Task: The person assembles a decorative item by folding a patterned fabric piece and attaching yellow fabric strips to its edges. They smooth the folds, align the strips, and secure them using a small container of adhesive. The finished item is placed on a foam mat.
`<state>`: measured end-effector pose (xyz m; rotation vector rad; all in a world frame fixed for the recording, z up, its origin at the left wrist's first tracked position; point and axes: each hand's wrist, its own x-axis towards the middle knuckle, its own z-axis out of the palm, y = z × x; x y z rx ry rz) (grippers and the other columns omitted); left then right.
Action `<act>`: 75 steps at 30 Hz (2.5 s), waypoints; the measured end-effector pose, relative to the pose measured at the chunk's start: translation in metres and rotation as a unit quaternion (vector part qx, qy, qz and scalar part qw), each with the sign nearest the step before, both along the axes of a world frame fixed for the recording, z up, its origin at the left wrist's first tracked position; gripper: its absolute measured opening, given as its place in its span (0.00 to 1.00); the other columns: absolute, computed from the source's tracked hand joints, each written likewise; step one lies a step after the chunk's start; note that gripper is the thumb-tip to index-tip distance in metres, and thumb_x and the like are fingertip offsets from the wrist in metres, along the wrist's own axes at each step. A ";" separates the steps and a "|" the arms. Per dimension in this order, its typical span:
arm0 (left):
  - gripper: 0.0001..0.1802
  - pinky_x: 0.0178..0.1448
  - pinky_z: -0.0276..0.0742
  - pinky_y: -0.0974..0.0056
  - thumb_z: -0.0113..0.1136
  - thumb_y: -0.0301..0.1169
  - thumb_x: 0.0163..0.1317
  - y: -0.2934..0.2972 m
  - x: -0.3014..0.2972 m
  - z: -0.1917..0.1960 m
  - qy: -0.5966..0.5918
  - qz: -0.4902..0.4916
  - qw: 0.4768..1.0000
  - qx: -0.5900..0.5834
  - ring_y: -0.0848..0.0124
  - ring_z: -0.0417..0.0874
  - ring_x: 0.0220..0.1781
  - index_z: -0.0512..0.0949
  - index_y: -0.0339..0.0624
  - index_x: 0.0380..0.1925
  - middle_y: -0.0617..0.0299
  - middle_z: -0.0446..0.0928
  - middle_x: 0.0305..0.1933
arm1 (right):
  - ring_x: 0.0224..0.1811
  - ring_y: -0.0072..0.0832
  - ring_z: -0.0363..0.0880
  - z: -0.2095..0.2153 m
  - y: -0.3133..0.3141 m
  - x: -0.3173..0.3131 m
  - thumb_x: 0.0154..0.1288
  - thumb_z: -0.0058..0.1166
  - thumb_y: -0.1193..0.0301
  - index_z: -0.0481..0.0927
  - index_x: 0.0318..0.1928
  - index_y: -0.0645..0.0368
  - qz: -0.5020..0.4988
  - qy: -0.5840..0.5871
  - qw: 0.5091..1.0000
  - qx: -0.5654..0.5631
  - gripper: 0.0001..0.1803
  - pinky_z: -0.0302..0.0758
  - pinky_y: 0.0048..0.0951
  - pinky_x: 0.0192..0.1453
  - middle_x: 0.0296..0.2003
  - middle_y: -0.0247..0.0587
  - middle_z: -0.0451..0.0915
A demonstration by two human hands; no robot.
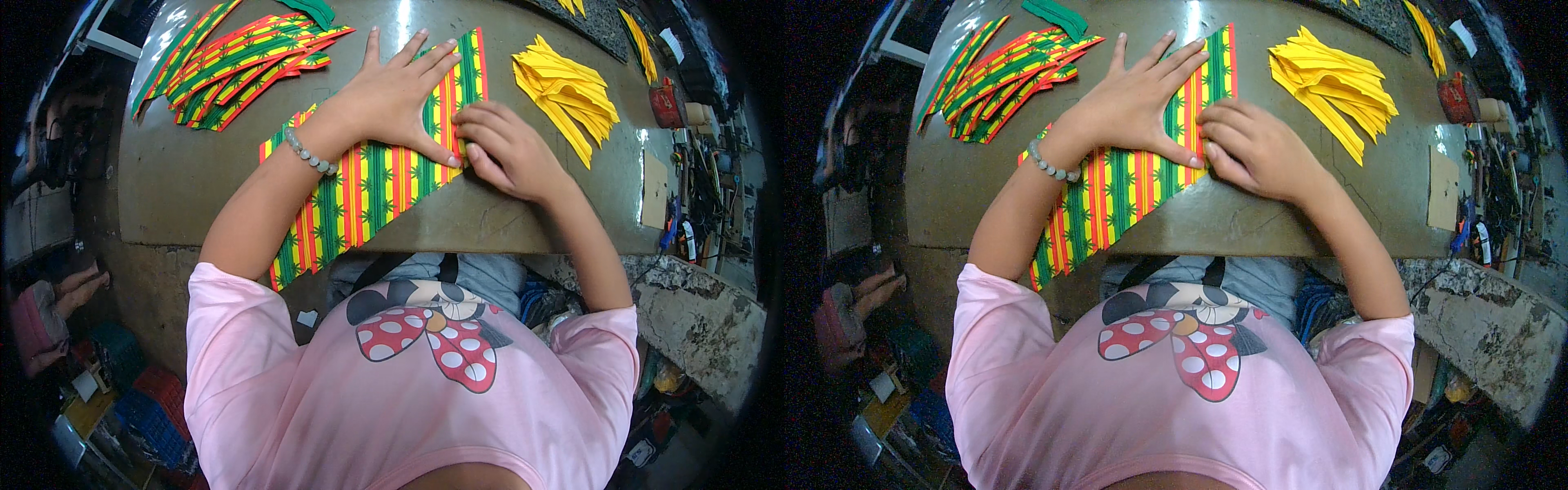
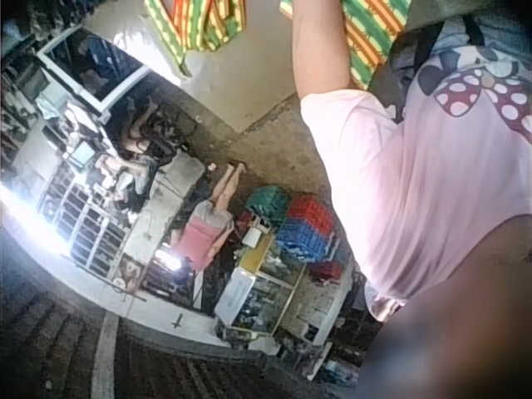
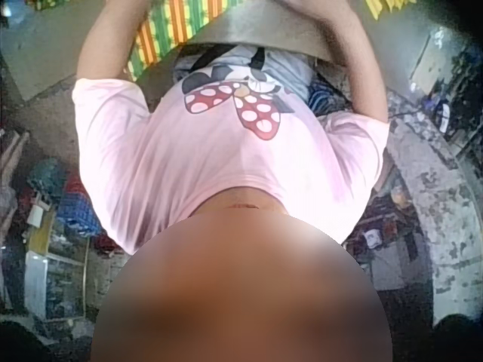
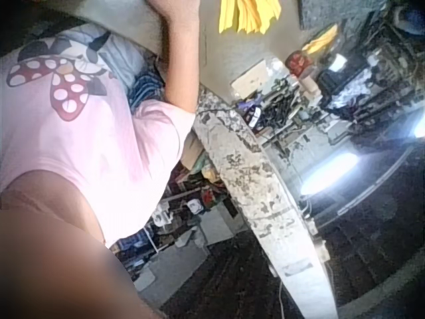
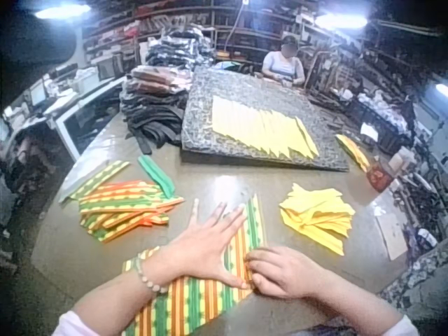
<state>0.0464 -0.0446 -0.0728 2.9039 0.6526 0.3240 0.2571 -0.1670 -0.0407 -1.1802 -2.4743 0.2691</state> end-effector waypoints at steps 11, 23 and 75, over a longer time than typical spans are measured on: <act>0.76 0.76 0.32 0.19 0.64 0.81 0.36 -0.002 0.000 0.005 0.030 0.015 0.999 0.006 0.51 0.46 0.85 0.51 0.46 0.79 0.58 0.50 0.84 | 0.61 0.45 0.73 0.007 0.009 0.007 0.60 0.52 0.66 0.79 0.53 0.57 -0.037 -0.117 0.988 0.095 0.20 0.67 0.50 0.70 0.56 0.42 0.79; 0.76 0.75 0.32 0.18 0.63 0.81 0.37 -0.001 0.000 0.006 0.037 0.010 0.999 0.001 0.48 0.45 0.85 0.50 0.45 0.79 0.57 0.49 0.84 | 0.63 0.45 0.75 0.010 -0.030 0.001 0.62 0.58 0.71 0.81 0.57 0.56 -0.042 -0.046 0.998 -0.012 0.21 0.73 0.45 0.68 0.61 0.44 0.78; 0.77 0.76 0.28 0.20 0.66 0.79 0.36 0.003 -0.001 0.012 0.087 -0.003 0.996 -0.019 0.48 0.41 0.86 0.48 0.48 0.81 0.55 0.47 0.85 | 0.63 0.42 0.73 0.007 -0.035 -0.008 0.54 0.64 0.67 0.82 0.57 0.56 -0.038 -0.140 0.985 0.093 0.27 0.66 0.52 0.75 0.57 0.38 0.78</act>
